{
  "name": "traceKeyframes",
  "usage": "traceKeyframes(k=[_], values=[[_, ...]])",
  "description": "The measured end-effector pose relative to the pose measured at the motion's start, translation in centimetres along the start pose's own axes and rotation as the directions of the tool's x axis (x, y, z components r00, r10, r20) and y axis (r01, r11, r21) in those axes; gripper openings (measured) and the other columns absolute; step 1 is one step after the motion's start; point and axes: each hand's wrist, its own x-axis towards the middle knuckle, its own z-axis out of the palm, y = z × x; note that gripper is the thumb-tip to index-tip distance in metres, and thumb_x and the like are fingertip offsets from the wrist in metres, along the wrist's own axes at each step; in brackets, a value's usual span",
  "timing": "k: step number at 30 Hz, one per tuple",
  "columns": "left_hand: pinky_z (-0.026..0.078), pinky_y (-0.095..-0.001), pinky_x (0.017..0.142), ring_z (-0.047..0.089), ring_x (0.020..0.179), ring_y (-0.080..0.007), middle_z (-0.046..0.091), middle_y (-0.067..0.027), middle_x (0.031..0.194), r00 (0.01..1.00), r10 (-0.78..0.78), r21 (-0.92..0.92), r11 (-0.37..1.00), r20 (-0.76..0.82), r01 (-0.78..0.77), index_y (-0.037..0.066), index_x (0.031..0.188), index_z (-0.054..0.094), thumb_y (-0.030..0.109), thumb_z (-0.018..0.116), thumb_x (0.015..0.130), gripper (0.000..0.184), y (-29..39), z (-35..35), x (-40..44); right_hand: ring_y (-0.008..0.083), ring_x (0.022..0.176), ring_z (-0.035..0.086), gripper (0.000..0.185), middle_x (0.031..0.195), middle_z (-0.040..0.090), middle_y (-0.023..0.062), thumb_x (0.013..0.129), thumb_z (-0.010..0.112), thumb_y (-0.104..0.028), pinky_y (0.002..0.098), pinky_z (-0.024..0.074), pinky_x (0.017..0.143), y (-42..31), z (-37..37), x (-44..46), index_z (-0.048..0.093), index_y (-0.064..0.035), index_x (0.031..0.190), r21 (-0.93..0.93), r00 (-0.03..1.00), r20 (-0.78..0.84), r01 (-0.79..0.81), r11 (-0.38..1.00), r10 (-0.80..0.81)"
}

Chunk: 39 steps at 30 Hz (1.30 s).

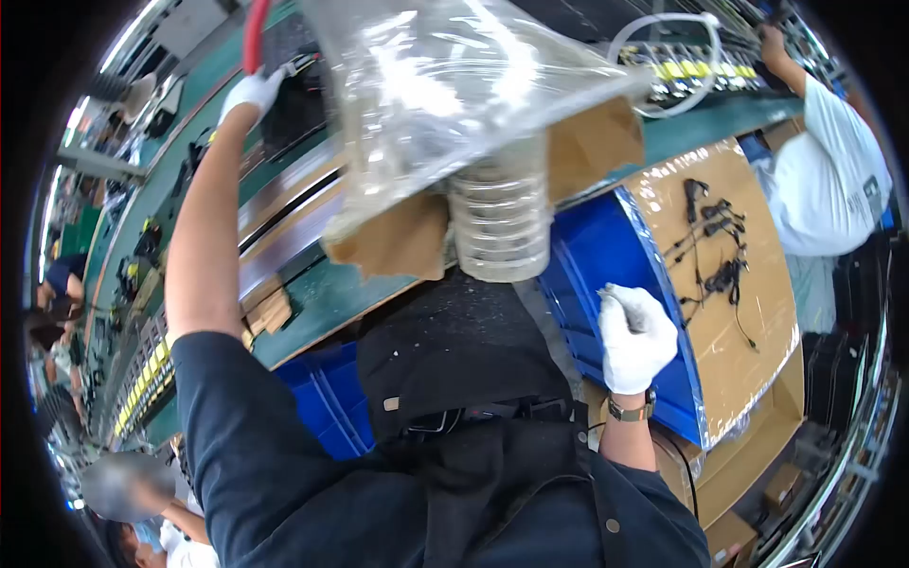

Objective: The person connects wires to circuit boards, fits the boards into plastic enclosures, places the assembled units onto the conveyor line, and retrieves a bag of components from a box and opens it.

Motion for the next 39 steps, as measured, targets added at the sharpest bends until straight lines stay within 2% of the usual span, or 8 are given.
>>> traceKeyframes(k=[9,13,18,22,24,32,35,39], values=[[0.051,-0.0325,0.060,0.064,0.066,-0.0176,0.067,-0.0104,0.080,0.985,-0.153,-0.074,0.984,0.085,0.159,-0.005,0.097,0.061,0.031,0.079,0.073,0.047,-6.3,-3.9,-2.4,0.0190,0.086,0.066,0.026,0.089,0.070,0.0102,0.083,0.050,0.011,0.0290,0.0502,0.081,1.3,-6.1,1.1,0.068,0.0021,0.099,-0.357,0.962,-0.132,0.178,0.917,-0.238],[0.048,-0.0251,0.075,0.060,0.083,-0.0110,0.065,-0.0066,0.095,0.998,-0.038,-0.423,0.905,0.044,0.053,-0.005,0.113,0.058,0.023,0.074,0.080,0.046,-5.9,-9.4,-7.0,0.0267,0.086,0.067,0.025,0.094,0.069,0.0134,0.080,0.054,0.007,0.0316,0.0516,0.081,4.4,-11.9,1.6,0.070,-0.0029,0.097,-0.342,0.916,-0.383,-0.017,0.939,-0.123],[0.044,-0.0222,0.084,0.057,0.097,-0.0110,0.059,-0.0087,0.115,0.970,-0.124,-0.655,0.754,-0.209,-0.044,-0.005,0.123,0.053,0.013,0.064,0.088,0.040,1.9,-15.7,-17.0,0.0294,0.089,0.066,0.025,0.097,0.068,0.0140,0.080,0.055,0.007,0.0315,0.0510,0.082,6.4,-14.3,4.0,0.070,-0.0054,0.096,-0.651,0.973,-0.189,-0.024,0.759,-0.131],[0.042,-0.0226,0.089,0.057,0.101,-0.0130,0.054,-0.0095,0.123,0.928,0.140,-0.034,0.986,-0.345,-0.161,-0.005,0.128,0.048,0.013,0.063,0.090,0.045,-0.7,-17.3,-22.2,0.0307,0.084,0.064,0.024,0.089,0.066,0.0133,0.077,0.058,0.004,0.0343,0.0509,0.078,8.8,-13.4,6.6,0.070,-0.0065,0.095,-0.721,0.975,0.132,0.220,0.657,-0.181],[0.041,-0.0266,0.095,0.055,0.109,-0.0189,0.050,-0.0126,0.128,0.888,-0.288,-0.818,0.555,-0.359,-0.151,-0.003,0.135,0.040,0.017,0.063,0.091,0.053,-0.2,-16.4,-25.3,0.0314,0.080,0.063,0.024,0.084,0.065,0.0129,0.076,0.060,0.001,0.0359,0.0506,0.075,9.1,-12.8,7.3,0.070,-0.0065,0.095,-0.762,0.947,0.319,0.274,0.587,-0.029],[0.038,-0.0388,0.108,0.043,0.129,-0.0332,0.039,-0.0209,0.142,0.929,-0.277,-0.966,0.158,-0.243,-0.206,-0.004,0.141,0.030,0.026,0.052,0.097,0.057,8.9,-14.6,-34.6,0.0294,0.076,0.060,0.018,0.078,0.060,0.0115,0.072,0.064,0.003,0.0356,0.0499,0.070,6.8,-11.1,8.8,0.069,-0.0055,0.087,-0.461,0.864,0.504,0.291,0.838,-0.023],[0.028,-0.0477,0.113,0.033,0.136,-0.0352,0.034,-0.0219,0.146,0.990,-0.138,-0.925,-0.373,-0.016,-0.067,-0.001,0.145,0.025,0.024,0.041,0.101,0.053,9.9,-13.6,-36.2,0.0307,0.077,0.060,0.016,0.079,0.059,0.0112,0.074,0.062,0.000,0.0361,0.0494,0.071,7.0,-10.0,9.2,0.069,-0.0052,0.088,-0.391,0.834,0.542,0.362,0.846,-0.106],[0.037,-0.0473,0.109,0.038,0.132,-0.0359,0.034,-0.0241,0.145,0.894,-0.448,-0.977,-0.188,-0.004,-0.098,-0.001,0.145,0.025,0.023,0.035,0.102,0.050,14.6,-13.4,-36.7,0.0293,0.074,0.058,0.017,0.076,0.056,0.0102,0.072,0.064,0.001,0.0355,0.0485,0.068,7.2,-9.1,8.9,0.067,-0.0057,0.088,-0.331,0.790,0.568,0.478,0.814,-0.233]])
